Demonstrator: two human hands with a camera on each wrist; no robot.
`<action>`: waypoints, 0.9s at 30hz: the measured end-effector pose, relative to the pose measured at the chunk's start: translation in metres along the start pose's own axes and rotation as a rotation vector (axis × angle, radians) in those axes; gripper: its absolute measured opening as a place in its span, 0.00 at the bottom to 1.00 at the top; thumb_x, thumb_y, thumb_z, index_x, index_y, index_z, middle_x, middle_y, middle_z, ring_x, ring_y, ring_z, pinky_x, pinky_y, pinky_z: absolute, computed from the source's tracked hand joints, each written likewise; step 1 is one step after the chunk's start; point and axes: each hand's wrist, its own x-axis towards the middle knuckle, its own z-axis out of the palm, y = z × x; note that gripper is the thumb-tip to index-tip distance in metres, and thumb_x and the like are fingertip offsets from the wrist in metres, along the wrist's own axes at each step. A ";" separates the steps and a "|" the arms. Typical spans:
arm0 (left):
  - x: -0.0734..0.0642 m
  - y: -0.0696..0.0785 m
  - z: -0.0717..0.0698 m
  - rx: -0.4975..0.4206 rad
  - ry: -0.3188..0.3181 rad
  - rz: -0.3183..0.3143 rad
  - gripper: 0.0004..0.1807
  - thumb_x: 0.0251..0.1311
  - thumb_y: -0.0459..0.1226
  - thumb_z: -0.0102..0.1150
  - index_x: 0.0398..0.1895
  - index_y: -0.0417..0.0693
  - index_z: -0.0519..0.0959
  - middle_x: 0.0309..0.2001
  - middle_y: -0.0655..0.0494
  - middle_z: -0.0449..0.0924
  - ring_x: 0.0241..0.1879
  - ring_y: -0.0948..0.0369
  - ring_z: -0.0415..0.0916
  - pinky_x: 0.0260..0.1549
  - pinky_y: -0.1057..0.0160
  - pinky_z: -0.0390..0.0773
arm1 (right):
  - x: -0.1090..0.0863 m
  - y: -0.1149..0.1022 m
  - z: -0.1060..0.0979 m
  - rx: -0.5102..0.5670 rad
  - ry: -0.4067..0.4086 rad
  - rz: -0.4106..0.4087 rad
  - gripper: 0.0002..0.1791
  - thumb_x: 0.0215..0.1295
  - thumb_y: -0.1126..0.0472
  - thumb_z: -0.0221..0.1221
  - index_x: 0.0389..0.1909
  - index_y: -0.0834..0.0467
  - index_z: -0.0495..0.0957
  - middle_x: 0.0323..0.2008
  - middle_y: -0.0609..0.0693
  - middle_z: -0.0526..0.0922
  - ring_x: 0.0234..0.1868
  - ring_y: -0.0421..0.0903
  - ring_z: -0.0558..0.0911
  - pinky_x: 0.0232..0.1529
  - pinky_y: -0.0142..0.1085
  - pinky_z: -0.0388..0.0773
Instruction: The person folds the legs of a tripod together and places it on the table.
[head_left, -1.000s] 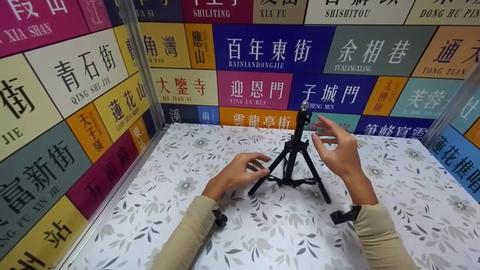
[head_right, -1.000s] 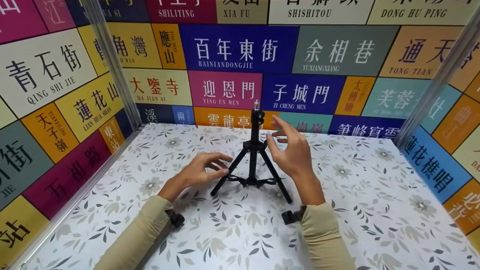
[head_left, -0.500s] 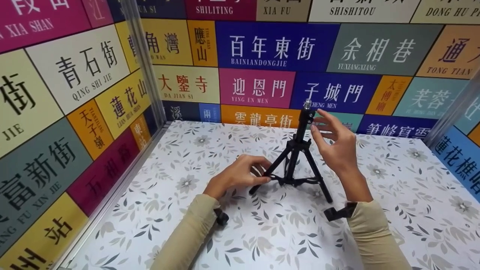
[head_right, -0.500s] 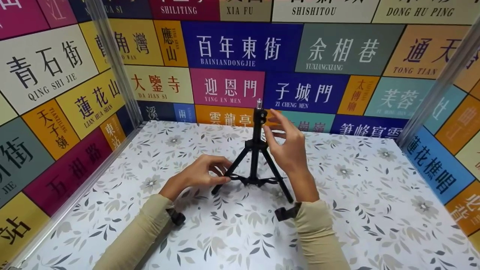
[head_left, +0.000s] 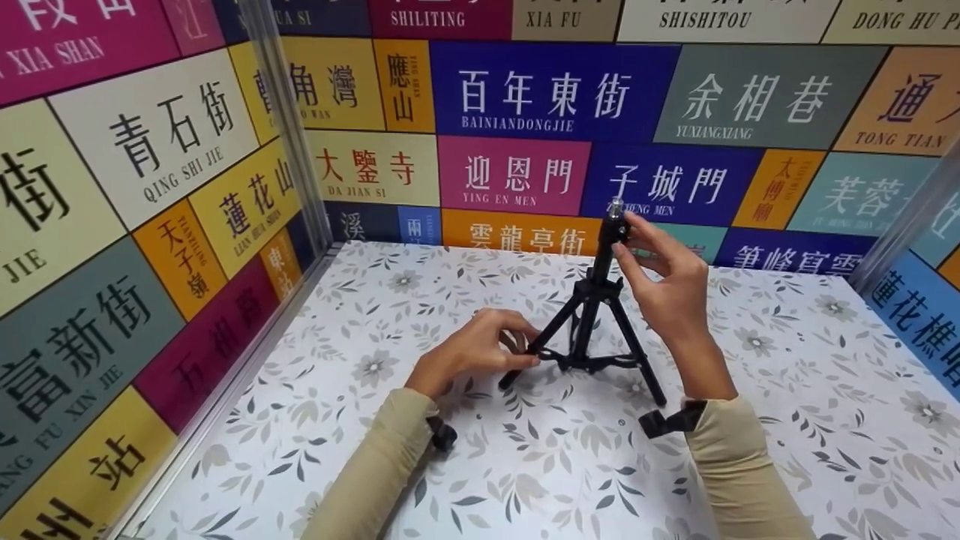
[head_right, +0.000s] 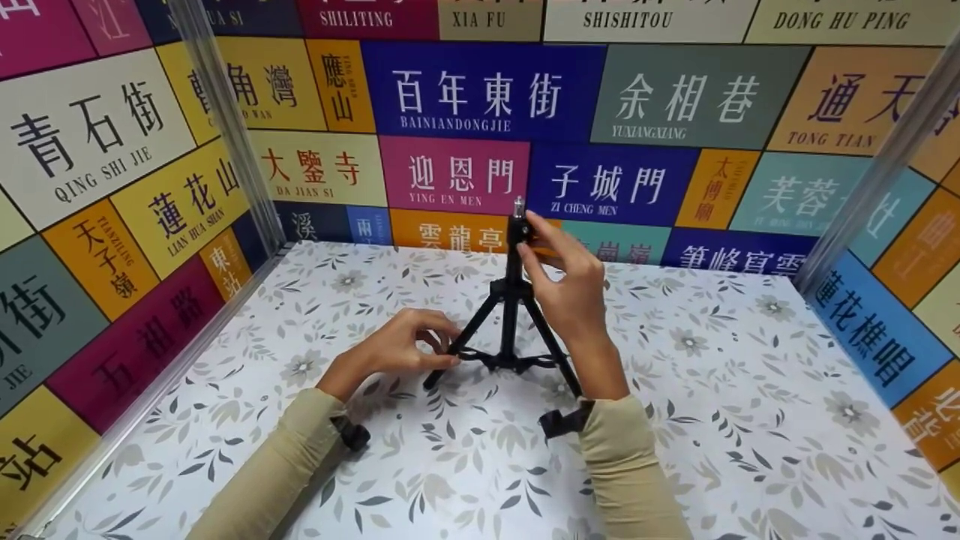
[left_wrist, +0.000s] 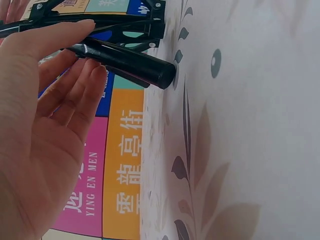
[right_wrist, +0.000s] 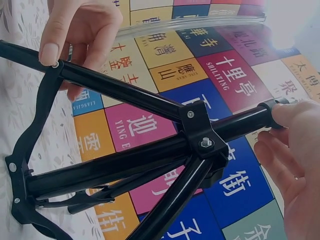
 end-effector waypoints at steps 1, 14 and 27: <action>0.000 0.000 0.000 0.001 0.000 0.005 0.18 0.56 0.45 0.74 0.49 0.54 0.86 0.41 0.63 0.84 0.37 0.65 0.85 0.39 0.65 0.89 | 0.000 0.000 0.000 0.007 0.000 -0.006 0.24 0.62 0.73 0.65 0.60 0.60 0.80 0.49 0.59 0.87 0.46 0.55 0.87 0.45 0.31 0.87; 0.002 0.004 0.003 -0.015 -0.001 0.019 0.15 0.56 0.39 0.74 0.47 0.50 0.85 0.41 0.60 0.85 0.40 0.65 0.84 0.41 0.66 0.88 | 0.004 -0.005 -0.003 0.025 -0.021 0.003 0.22 0.61 0.74 0.66 0.57 0.63 0.82 0.50 0.60 0.87 0.47 0.54 0.88 0.47 0.34 0.87; 0.002 0.005 0.007 0.022 0.019 0.040 0.15 0.58 0.41 0.73 0.48 0.51 0.84 0.41 0.61 0.84 0.38 0.68 0.84 0.42 0.64 0.88 | 0.003 -0.011 -0.006 -0.020 -0.050 0.025 0.22 0.62 0.73 0.66 0.58 0.61 0.81 0.49 0.61 0.87 0.45 0.56 0.88 0.46 0.30 0.86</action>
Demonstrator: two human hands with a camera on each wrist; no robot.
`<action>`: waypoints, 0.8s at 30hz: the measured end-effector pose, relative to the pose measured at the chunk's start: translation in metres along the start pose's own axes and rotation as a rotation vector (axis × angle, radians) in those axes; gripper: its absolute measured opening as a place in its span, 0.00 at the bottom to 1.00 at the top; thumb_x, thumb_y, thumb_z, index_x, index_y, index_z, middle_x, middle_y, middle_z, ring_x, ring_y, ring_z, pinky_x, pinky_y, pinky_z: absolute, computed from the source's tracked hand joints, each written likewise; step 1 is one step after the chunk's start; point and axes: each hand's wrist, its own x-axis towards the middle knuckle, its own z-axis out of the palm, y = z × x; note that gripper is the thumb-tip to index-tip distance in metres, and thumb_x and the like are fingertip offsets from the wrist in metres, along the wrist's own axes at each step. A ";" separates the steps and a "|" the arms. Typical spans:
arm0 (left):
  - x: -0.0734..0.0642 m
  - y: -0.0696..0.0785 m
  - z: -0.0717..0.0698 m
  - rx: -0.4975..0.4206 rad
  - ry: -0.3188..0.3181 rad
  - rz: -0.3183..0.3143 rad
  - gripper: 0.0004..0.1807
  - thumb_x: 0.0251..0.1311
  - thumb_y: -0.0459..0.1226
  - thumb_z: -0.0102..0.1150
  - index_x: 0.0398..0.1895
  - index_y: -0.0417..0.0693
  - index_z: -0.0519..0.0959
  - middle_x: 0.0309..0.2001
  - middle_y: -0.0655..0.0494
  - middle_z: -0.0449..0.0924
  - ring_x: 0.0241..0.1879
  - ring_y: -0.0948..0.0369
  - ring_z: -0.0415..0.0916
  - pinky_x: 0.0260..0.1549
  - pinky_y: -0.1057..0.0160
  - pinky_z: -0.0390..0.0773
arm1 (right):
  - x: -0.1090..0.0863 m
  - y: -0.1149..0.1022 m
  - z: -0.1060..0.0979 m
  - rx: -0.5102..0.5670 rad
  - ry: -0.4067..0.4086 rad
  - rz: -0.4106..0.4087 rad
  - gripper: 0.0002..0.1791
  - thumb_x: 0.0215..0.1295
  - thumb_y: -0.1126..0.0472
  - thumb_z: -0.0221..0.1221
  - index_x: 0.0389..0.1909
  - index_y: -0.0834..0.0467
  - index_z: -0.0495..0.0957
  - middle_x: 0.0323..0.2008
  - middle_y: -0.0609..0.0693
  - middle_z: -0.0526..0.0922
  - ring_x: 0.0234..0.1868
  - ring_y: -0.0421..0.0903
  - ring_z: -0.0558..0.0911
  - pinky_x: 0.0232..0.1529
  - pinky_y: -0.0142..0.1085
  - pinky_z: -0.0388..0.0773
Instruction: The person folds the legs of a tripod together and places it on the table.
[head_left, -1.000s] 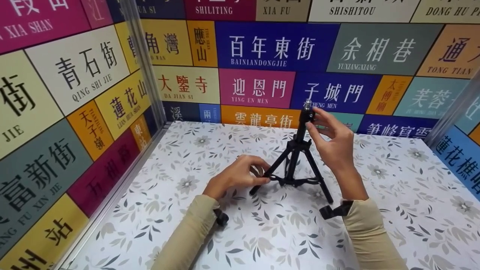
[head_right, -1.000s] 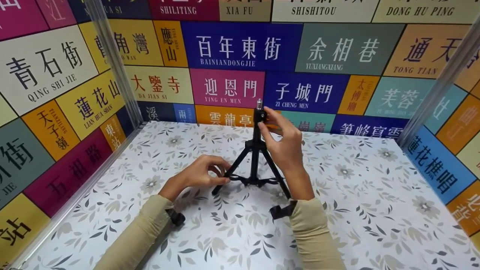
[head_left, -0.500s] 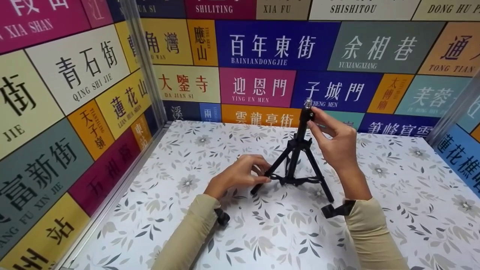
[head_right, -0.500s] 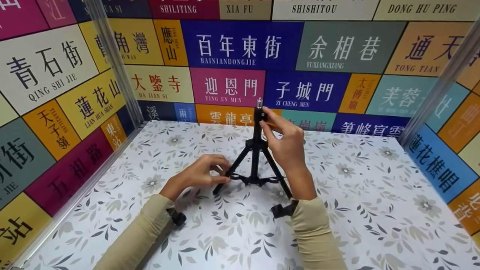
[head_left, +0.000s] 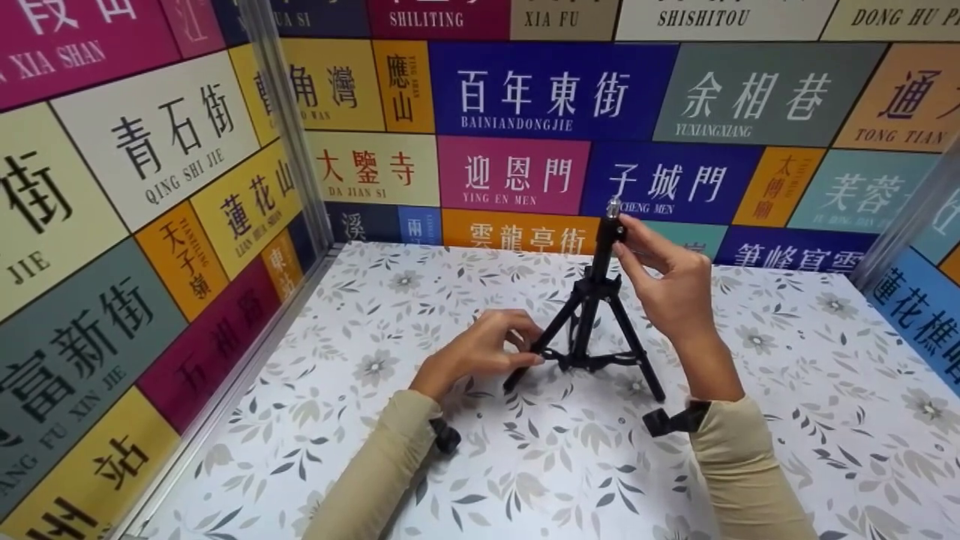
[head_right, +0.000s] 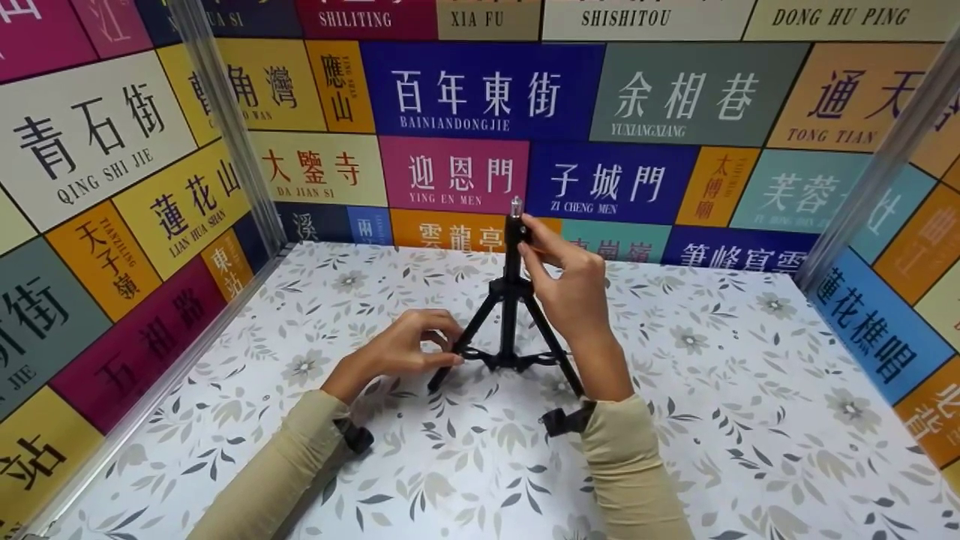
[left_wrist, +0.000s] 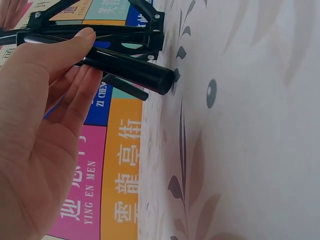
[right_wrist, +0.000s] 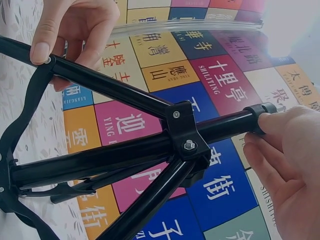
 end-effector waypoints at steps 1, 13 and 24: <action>0.000 0.000 0.000 0.004 0.004 0.004 0.15 0.58 0.41 0.73 0.47 0.50 0.84 0.41 0.61 0.84 0.38 0.67 0.84 0.42 0.64 0.88 | 0.000 0.000 0.000 -0.004 -0.003 0.007 0.22 0.62 0.72 0.66 0.58 0.60 0.81 0.49 0.62 0.87 0.46 0.55 0.89 0.47 0.29 0.86; 0.002 0.001 0.003 0.083 0.025 0.029 0.12 0.59 0.44 0.72 0.43 0.54 0.84 0.40 0.64 0.82 0.39 0.65 0.82 0.44 0.58 0.88 | -0.002 0.003 -0.001 -0.021 -0.005 0.033 0.22 0.64 0.70 0.65 0.59 0.57 0.82 0.48 0.65 0.86 0.45 0.56 0.88 0.46 0.24 0.85; 0.003 0.001 0.004 0.083 0.043 0.054 0.13 0.59 0.43 0.71 0.45 0.51 0.84 0.41 0.64 0.82 0.40 0.68 0.81 0.45 0.73 0.84 | -0.002 0.000 0.000 -0.059 -0.002 0.033 0.23 0.64 0.69 0.66 0.59 0.53 0.82 0.46 0.60 0.88 0.43 0.52 0.89 0.45 0.23 0.85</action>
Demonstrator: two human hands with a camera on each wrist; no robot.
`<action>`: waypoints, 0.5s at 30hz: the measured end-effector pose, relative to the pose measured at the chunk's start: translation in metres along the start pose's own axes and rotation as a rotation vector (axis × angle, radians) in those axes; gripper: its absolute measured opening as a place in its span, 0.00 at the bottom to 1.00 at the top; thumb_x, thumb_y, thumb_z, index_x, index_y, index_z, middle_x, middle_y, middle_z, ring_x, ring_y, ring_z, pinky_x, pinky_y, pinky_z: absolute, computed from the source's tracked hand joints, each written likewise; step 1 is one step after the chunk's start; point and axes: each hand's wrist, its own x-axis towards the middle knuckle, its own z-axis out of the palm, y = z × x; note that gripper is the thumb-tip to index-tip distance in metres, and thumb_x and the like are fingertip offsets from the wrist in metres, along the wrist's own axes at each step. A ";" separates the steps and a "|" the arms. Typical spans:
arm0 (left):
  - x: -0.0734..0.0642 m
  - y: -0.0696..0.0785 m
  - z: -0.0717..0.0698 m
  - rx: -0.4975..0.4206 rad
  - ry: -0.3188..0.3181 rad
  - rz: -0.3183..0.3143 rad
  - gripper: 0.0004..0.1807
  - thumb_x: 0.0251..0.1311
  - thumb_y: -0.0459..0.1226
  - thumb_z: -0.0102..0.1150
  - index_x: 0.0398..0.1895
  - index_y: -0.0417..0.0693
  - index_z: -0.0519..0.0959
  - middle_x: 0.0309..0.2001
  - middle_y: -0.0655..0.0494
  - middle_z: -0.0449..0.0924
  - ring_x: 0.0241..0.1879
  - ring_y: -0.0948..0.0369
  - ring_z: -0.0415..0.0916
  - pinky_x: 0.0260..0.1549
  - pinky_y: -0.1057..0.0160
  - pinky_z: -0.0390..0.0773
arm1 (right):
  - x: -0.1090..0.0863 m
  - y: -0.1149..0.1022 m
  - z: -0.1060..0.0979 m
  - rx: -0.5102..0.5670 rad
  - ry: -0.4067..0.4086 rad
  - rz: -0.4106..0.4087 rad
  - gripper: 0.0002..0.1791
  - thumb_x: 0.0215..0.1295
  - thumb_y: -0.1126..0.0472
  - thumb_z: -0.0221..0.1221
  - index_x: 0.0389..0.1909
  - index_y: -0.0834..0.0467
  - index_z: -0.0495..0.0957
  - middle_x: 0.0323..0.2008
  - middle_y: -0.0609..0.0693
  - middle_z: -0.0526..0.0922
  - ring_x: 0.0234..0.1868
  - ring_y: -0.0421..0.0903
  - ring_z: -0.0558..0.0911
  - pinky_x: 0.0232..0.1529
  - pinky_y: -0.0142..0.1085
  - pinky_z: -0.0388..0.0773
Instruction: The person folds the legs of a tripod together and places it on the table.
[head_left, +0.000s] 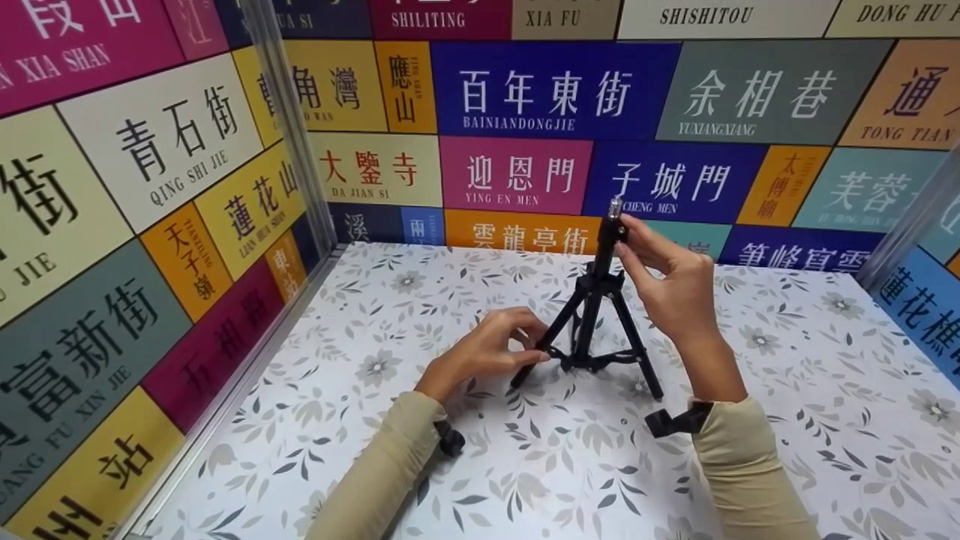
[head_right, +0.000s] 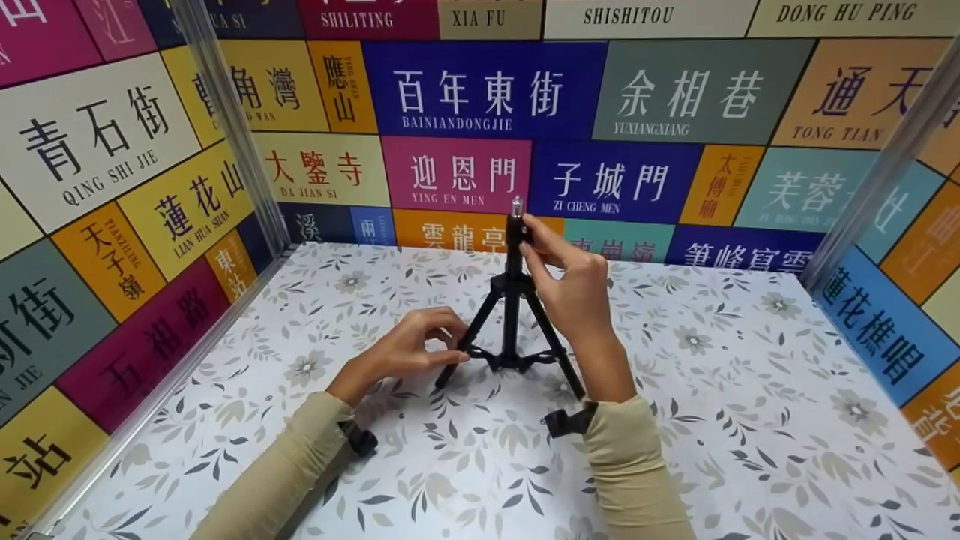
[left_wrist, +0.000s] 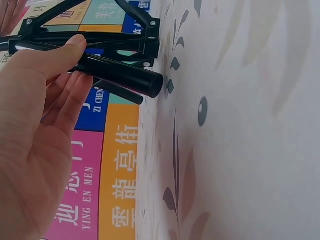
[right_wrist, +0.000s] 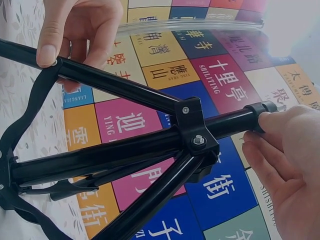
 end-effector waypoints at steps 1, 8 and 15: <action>0.000 0.000 0.000 0.000 0.001 -0.001 0.13 0.59 0.43 0.71 0.46 0.51 0.84 0.41 0.63 0.82 0.40 0.68 0.81 0.45 0.73 0.84 | 0.000 0.000 0.000 -0.001 -0.001 -0.002 0.22 0.64 0.68 0.66 0.59 0.53 0.82 0.46 0.59 0.88 0.43 0.52 0.89 0.45 0.23 0.85; 0.001 0.000 0.002 -0.023 0.024 0.017 0.15 0.59 0.41 0.72 0.47 0.48 0.83 0.41 0.60 0.82 0.41 0.67 0.81 0.48 0.73 0.84 | -0.001 0.005 0.001 -0.004 0.007 -0.007 0.23 0.63 0.69 0.66 0.59 0.53 0.82 0.46 0.60 0.88 0.43 0.53 0.89 0.45 0.21 0.84; 0.004 0.001 0.004 -0.045 0.052 0.032 0.14 0.59 0.39 0.72 0.47 0.47 0.83 0.41 0.56 0.82 0.41 0.65 0.82 0.48 0.73 0.85 | 0.000 0.010 -0.001 -0.011 0.003 -0.015 0.23 0.64 0.68 0.66 0.60 0.53 0.82 0.48 0.57 0.88 0.44 0.51 0.89 0.45 0.21 0.84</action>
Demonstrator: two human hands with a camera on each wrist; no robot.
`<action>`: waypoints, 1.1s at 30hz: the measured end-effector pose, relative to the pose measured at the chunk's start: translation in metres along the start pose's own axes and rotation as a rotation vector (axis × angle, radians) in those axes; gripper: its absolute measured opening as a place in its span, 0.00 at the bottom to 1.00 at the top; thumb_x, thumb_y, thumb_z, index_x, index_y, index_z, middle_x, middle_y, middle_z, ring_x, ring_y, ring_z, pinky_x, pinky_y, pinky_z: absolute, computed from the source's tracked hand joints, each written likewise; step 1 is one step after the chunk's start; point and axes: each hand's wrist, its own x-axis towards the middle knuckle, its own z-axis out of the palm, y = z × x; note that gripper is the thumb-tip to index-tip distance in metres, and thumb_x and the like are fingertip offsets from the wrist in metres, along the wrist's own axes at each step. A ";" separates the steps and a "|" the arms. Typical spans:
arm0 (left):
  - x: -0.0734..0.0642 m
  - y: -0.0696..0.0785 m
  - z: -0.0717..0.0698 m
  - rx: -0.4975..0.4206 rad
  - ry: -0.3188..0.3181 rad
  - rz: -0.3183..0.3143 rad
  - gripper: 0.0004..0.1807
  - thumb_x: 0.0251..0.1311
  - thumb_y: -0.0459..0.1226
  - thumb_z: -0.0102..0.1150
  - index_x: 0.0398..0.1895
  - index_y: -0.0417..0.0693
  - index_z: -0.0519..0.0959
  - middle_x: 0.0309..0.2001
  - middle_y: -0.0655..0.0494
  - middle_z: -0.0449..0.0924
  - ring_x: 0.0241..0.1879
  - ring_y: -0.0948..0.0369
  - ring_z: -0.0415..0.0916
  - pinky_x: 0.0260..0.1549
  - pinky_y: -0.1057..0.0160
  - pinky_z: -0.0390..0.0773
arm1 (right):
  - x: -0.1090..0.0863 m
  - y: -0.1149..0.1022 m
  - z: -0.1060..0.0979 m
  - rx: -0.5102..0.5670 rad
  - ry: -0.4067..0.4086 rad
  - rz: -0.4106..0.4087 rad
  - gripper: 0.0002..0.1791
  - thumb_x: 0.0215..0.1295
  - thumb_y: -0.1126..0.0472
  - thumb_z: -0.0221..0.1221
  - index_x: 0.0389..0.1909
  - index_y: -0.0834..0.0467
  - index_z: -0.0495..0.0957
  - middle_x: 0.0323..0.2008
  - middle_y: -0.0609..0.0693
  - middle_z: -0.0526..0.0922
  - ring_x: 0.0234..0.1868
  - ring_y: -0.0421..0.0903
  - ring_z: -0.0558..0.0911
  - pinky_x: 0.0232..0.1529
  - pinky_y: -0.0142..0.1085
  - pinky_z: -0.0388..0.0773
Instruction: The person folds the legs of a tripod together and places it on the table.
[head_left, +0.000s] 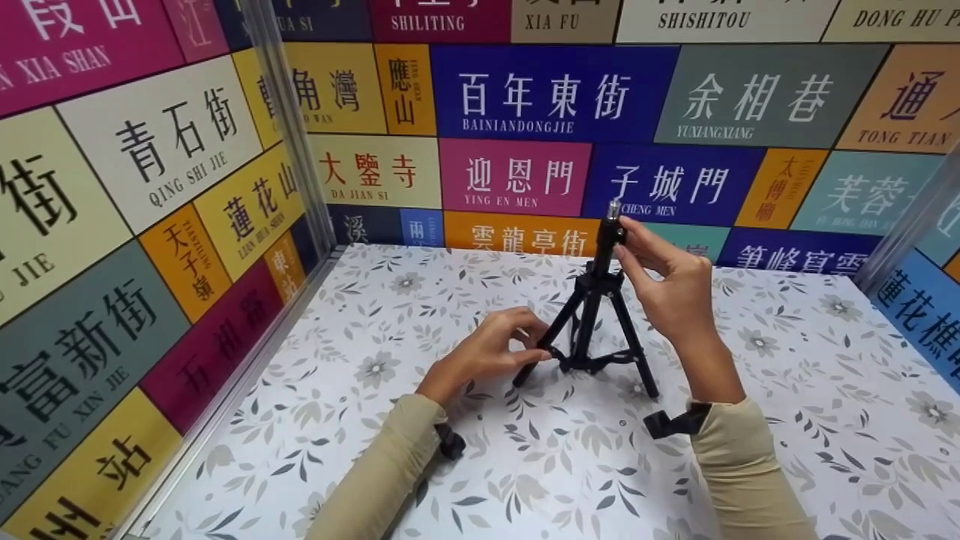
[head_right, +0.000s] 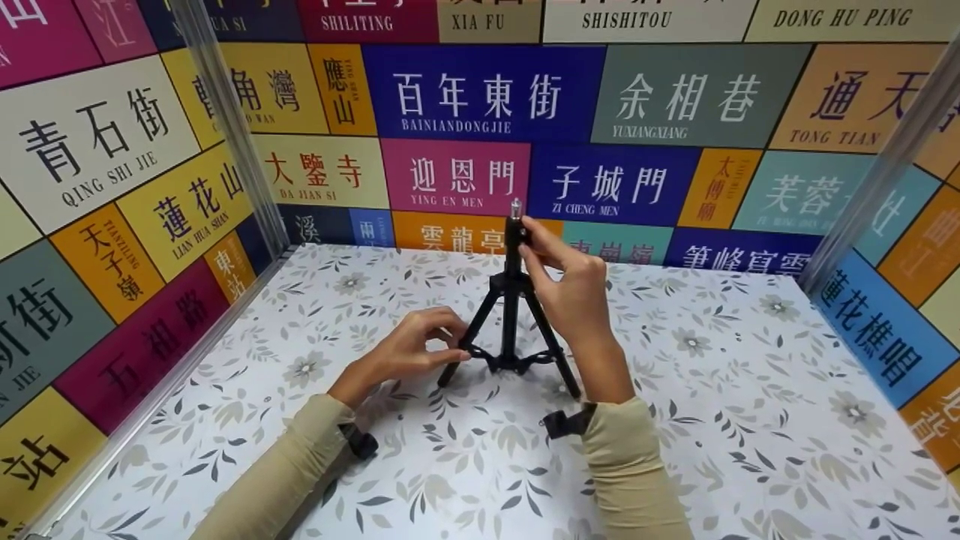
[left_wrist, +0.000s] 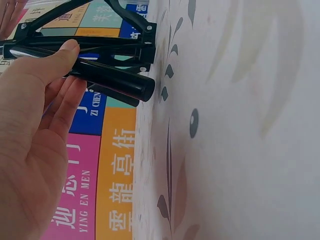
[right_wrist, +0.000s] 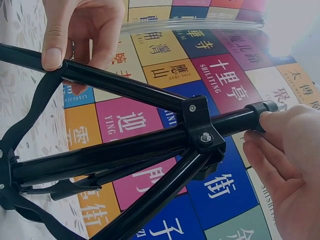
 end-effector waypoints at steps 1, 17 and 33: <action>0.000 0.000 0.000 -0.001 0.002 0.000 0.14 0.59 0.39 0.72 0.47 0.47 0.83 0.41 0.56 0.82 0.41 0.65 0.82 0.48 0.73 0.85 | 0.000 0.000 0.000 0.002 0.002 -0.001 0.23 0.63 0.69 0.66 0.60 0.53 0.82 0.48 0.56 0.88 0.43 0.51 0.89 0.44 0.22 0.84; 0.001 -0.002 0.007 0.004 0.061 -0.007 0.16 0.58 0.39 0.72 0.48 0.47 0.83 0.40 0.57 0.81 0.41 0.61 0.81 0.47 0.73 0.85 | 0.000 -0.006 -0.001 -0.004 0.003 -0.004 0.25 0.63 0.69 0.66 0.60 0.47 0.81 0.45 0.58 0.89 0.42 0.52 0.90 0.44 0.20 0.84; 0.004 -0.001 0.012 -0.028 0.132 0.040 0.14 0.58 0.38 0.72 0.46 0.47 0.84 0.40 0.55 0.81 0.39 0.60 0.81 0.46 0.72 0.85 | 0.001 -0.005 0.001 -0.022 0.023 -0.054 0.25 0.63 0.69 0.66 0.60 0.49 0.81 0.46 0.57 0.88 0.41 0.52 0.90 0.43 0.23 0.85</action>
